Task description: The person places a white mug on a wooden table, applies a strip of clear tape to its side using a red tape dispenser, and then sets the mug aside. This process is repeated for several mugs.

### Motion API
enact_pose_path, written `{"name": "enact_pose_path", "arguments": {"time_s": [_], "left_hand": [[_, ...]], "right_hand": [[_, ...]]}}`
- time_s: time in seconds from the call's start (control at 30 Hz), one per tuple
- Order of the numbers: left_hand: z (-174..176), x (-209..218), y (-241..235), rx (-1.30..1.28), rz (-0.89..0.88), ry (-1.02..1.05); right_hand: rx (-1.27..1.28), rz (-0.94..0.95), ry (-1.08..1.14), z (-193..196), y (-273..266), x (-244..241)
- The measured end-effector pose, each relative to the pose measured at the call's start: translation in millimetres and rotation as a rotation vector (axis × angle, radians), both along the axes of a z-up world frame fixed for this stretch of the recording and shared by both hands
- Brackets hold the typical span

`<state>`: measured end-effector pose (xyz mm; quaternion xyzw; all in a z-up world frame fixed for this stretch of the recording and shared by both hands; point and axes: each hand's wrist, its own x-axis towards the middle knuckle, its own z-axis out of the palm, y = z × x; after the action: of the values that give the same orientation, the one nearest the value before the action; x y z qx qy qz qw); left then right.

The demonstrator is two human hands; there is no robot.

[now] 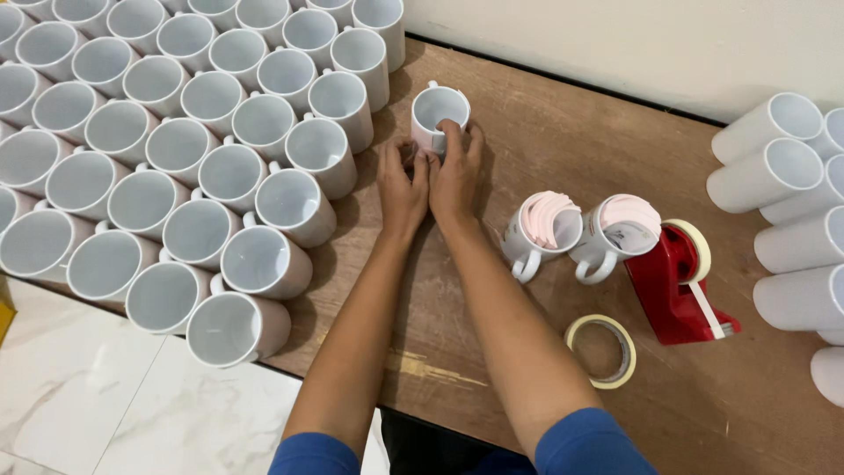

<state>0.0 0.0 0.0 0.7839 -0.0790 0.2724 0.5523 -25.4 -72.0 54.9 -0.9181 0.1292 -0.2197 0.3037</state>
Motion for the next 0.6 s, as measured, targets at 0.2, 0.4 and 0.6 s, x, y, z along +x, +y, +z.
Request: {"name": "enact_pose_path", "arguments": {"time_s": [0.2,0.4,0.6], "left_hand": [[21.4,-0.3,-2.7,0.050,-0.031,0.082],[30.1,28.0,-8.2,-0.008,-0.092,0.281],[25.5,51.5,-19.5,-0.012,-0.092,0.079]], "right_hand": [[0.030,0.016,-0.003,1.1,-5.8,61.6],[0.042,0.020,-0.099,-8.9,-13.3,117.3],[0.018,0.143,-0.146,-1.4,-19.1,137.1]]}}
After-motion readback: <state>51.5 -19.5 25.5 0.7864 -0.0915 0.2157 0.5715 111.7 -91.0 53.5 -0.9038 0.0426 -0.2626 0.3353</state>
